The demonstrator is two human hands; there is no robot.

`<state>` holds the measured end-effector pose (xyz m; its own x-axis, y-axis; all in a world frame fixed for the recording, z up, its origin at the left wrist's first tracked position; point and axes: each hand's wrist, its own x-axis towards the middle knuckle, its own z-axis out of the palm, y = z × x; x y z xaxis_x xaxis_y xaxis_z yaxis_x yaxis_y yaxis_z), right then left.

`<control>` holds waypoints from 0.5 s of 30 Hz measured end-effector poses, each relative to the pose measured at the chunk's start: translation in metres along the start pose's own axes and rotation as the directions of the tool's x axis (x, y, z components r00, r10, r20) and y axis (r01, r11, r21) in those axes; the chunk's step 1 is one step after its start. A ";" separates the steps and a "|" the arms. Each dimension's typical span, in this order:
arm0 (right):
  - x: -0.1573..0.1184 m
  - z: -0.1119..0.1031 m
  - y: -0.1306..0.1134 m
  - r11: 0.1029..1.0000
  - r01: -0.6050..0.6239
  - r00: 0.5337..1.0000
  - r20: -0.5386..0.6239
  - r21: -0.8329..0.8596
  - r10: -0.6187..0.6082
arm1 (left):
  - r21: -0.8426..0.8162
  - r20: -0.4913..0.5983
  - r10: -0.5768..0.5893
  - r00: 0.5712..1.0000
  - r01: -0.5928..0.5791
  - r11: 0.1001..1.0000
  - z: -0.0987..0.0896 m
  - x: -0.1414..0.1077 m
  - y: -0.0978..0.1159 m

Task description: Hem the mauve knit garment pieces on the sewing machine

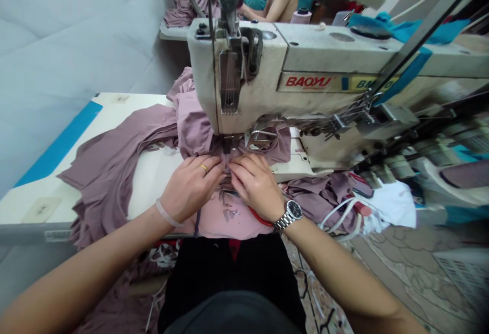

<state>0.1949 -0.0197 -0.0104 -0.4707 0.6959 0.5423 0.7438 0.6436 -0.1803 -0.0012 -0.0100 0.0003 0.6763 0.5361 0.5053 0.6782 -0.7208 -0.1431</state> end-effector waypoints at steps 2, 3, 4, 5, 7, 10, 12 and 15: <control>0.002 0.000 0.000 1.000 -0.017 1.000 0.009 0.012 0.017 | 0.000 -0.001 -0.008 1.000 0.008 1.000 0.001 0.001 0.000; 0.003 0.000 0.000 1.000 -0.024 1.000 0.017 0.014 0.024 | -0.001 0.000 -0.016 1.000 0.016 1.000 0.002 0.001 0.000; 0.004 0.000 0.001 0.999 -0.031 0.999 0.025 0.015 0.030 | -0.004 0.004 -0.027 1.000 0.027 1.000 0.002 0.002 -0.001; 0.005 0.000 0.001 0.999 -0.037 0.999 0.033 0.019 0.036 | -0.008 0.011 -0.039 0.999 0.039 0.999 0.003 0.002 -0.001; 0.007 0.001 0.002 0.998 -0.047 0.998 0.042 0.028 0.046 | -0.021 0.033 -0.063 0.997 0.064 0.998 0.004 0.003 -0.004; 0.009 0.004 0.005 0.997 -0.056 0.998 0.039 0.042 0.055 | -0.047 0.072 -0.089 0.993 0.092 0.995 0.003 0.005 -0.011; 0.010 0.004 0.008 0.996 -0.061 0.998 0.037 0.062 0.058 | -0.070 0.094 -0.096 0.991 0.102 0.992 0.002 0.006 -0.015; 0.009 0.003 0.016 0.993 -0.059 0.998 0.044 0.103 0.055 | -0.106 0.129 -0.093 0.987 0.108 0.988 0.001 0.006 -0.020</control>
<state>0.2013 -0.0019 -0.0103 -0.4497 0.7437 0.4948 0.7174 0.6307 -0.2960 -0.0110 0.0079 0.0053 0.6414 0.6534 0.4022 0.7125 -0.7016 0.0035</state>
